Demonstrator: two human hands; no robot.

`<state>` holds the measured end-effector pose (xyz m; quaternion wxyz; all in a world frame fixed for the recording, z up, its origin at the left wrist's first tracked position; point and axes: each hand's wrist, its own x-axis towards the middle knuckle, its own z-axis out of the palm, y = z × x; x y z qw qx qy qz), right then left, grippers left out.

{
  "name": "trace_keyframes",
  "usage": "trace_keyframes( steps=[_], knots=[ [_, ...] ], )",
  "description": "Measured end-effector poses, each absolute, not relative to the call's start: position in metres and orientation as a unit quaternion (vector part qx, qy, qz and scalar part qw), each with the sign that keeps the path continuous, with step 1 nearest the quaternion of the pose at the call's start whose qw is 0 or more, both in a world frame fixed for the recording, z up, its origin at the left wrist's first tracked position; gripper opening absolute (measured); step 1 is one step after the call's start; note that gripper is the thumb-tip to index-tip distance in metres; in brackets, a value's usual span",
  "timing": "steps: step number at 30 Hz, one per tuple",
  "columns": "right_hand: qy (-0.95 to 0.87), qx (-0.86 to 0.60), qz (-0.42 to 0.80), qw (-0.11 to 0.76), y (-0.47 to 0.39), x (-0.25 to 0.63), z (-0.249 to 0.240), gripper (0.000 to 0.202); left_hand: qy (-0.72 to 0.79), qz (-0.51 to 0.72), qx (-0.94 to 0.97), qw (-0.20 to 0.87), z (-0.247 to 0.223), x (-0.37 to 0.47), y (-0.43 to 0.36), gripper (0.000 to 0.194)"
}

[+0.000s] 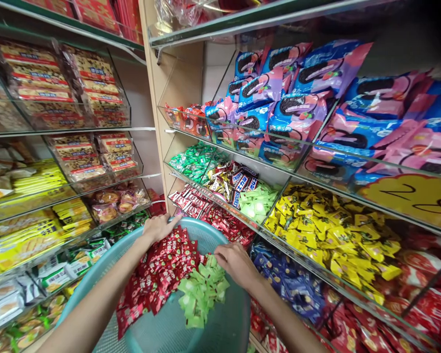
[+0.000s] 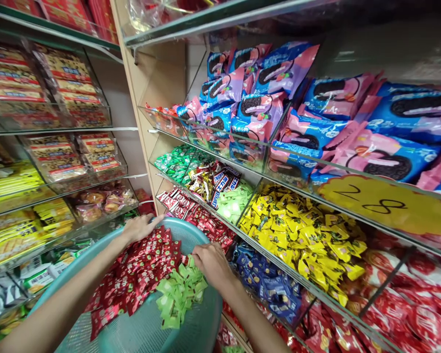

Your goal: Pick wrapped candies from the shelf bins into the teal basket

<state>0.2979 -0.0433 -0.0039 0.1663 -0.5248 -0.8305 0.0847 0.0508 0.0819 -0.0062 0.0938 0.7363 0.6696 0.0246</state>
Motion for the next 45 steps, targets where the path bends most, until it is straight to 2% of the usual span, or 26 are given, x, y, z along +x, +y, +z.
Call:
trace_keyframes(
  steps=[8,21,27,33,37,41,45],
  knots=[
    [-0.830,-0.526,0.050,0.179,-0.057,0.303,-0.008,0.021,0.673,0.017,0.734,0.090,-0.004,0.048,0.079,0.079],
    [-0.789,-0.612,-0.019,0.060,-0.063,0.302,-0.010,0.019,0.668,0.025,0.737,0.098,-0.005,0.051,0.077,0.081],
    [-0.779,-0.624,-0.024,0.060,-0.062,0.298,-0.011,0.019,0.671,0.032,0.735,0.095,-0.009,0.049,0.078,0.082],
    [-0.804,-0.574,0.008,0.157,-0.074,0.311,0.047,0.018,0.663,0.036,0.741,0.096,-0.010,0.049,0.079,0.078],
    [-0.801,-0.555,-0.074,0.213,-0.068,0.331,0.105,0.022,0.661,0.035,0.743,0.096,-0.009,0.052,0.077,0.077],
    [-0.779,-0.558,-0.197,0.206,-0.046,0.352,0.135,0.022,0.662,0.035,0.743,0.095,-0.008,0.053,0.076,0.079],
    [-0.778,-0.561,-0.231,0.164,-0.030,0.360,0.133,0.030,0.664,0.032,0.741,0.091,-0.008,0.052,0.074,0.081]
  ],
)
